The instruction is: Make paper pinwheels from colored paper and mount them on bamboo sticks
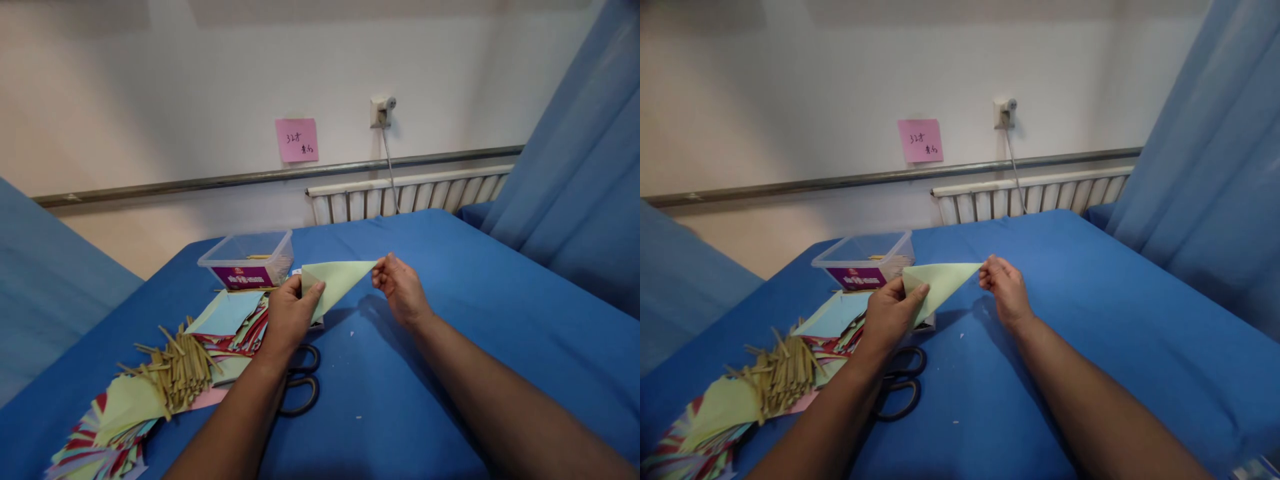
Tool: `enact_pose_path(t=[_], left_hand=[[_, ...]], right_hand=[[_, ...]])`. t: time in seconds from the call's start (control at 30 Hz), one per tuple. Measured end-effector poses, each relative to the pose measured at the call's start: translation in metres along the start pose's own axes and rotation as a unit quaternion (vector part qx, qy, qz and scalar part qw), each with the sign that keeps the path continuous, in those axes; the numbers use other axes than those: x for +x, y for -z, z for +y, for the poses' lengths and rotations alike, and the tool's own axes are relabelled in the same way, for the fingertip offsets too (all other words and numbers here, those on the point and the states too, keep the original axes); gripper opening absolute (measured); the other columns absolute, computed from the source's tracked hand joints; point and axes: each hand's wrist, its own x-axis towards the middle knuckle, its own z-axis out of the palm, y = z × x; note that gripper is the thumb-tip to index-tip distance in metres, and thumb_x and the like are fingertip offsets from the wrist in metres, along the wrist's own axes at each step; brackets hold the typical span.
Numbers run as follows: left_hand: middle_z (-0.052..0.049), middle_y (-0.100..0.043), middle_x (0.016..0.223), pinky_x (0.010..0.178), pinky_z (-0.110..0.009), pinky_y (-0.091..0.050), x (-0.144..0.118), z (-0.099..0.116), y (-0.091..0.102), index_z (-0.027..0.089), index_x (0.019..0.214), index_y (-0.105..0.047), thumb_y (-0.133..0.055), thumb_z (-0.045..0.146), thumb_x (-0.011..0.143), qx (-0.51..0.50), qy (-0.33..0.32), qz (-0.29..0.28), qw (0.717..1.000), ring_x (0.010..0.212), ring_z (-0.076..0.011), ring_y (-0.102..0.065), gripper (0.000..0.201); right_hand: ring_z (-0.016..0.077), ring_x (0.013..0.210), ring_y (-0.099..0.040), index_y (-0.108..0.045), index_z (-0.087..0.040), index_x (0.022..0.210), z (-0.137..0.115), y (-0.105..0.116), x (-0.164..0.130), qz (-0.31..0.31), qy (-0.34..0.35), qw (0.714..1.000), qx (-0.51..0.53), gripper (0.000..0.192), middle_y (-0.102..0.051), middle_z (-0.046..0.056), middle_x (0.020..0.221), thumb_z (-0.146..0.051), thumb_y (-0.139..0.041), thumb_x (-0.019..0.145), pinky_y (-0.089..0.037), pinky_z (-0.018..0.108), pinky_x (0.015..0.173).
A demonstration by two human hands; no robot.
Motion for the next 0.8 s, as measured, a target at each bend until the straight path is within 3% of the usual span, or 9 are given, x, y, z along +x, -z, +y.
enact_pose_path(t=[0.07, 0.13, 0.43, 0.57, 0.63, 0.7, 0.8], left_hand=[[-0.001, -0.066, 0.072, 0.055, -0.023, -0.041, 0.001, -0.004, 0.0, 0.014, 0.084, -0.069, -0.07, 0.044, 0.069, 0.02, -0.014, -0.004, 1.0, 0.062, -0.014, -0.054, 0.033], [0.0, -0.063, 0.069, 0.054, -0.022, -0.04, 0.002, -0.008, 0.0, 0.015, 0.081, -0.067, -0.069, 0.044, 0.07, 0.032, -0.03, -0.004, 0.999, 0.061, -0.0131, -0.052, 0.031], [0.002, -0.059, 0.068, 0.055, -0.022, -0.039, 0.009, -0.018, 0.003, 0.017, 0.08, -0.065, -0.067, 0.043, 0.073, 0.045, -0.058, 0.021, 0.997, 0.06, -0.0121, -0.05, 0.027], [0.003, -0.054, 0.061, 0.053, -0.022, -0.035, 0.01, -0.014, 0.008, 0.017, 0.071, -0.062, -0.064, 0.041, 0.075, 0.124, -0.077, 0.017, 0.989, 0.057, -0.0116, -0.046, 0.024], [0.003, -0.054, 0.061, 0.054, -0.023, -0.034, 0.008, -0.01, 0.008, 0.018, 0.071, -0.061, -0.062, 0.038, 0.077, 0.174, -0.1, -0.01, 0.98, 0.058, -0.0121, -0.047, 0.022], [0.002, -0.057, 0.064, 0.057, -0.024, -0.034, 0.004, -0.005, 0.008, 0.018, 0.072, -0.062, -0.058, 0.035, 0.08, 0.235, -0.141, -0.059, 0.96, 0.06, -0.0129, -0.049, 0.019], [0.0, -0.059, 0.067, 0.059, -0.026, -0.033, -0.005, 0.002, 0.004, 0.019, 0.07, -0.06, -0.054, 0.028, 0.083, 0.331, -0.204, -0.134, 0.912, 0.063, -0.0142, -0.051, 0.017]], right_hand=[[0.0112, 0.058, -0.05, -0.061, -0.019, 0.074, 0.002, -0.006, -0.006, -0.045, 0.007, 0.998, -0.041, 0.03, -0.057, -0.001, 0.064, -0.048, -0.068, 0.077, -0.041, 0.026, 0.059], [0.0111, 0.057, -0.05, -0.06, -0.02, 0.071, 0.002, -0.01, -0.01, -0.053, 0.028, 0.995, -0.084, 0.025, -0.056, -0.003, 0.06, -0.043, -0.07, 0.076, -0.041, 0.026, 0.059], [0.0113, 0.054, -0.051, -0.06, -0.02, 0.071, -0.008, -0.009, -0.011, 0.018, 0.132, 0.976, -0.171, 0.02, -0.056, -0.004, 0.057, -0.038, -0.068, 0.075, -0.043, 0.025, 0.055], [0.0148, 0.069, -0.058, -0.062, -0.019, 0.082, -0.012, 0.0, -0.003, 0.098, 0.212, 0.943, -0.235, 0.017, -0.063, 0.001, 0.075, -0.035, -0.065, 0.078, -0.048, 0.031, 0.069], [0.0185, 0.084, -0.061, -0.064, -0.02, 0.096, -0.013, 0.001, -0.003, 0.055, 0.242, 0.915, -0.317, 0.027, -0.066, 0.005, 0.092, -0.035, -0.07, 0.074, -0.047, 0.035, 0.081], [0.0206, 0.091, -0.061, -0.064, -0.021, 0.105, -0.011, -0.001, -0.008, -0.051, 0.218, 0.894, -0.388, 0.038, -0.067, 0.006, 0.099, -0.035, -0.074, 0.071, -0.045, 0.037, 0.086], [0.0171, 0.075, -0.061, -0.068, -0.022, 0.094, -0.002, -0.007, -0.019, -0.199, 0.112, 0.886, -0.404, 0.024, -0.068, 0.002, 0.085, -0.035, -0.071, 0.074, -0.047, 0.03, 0.071]])
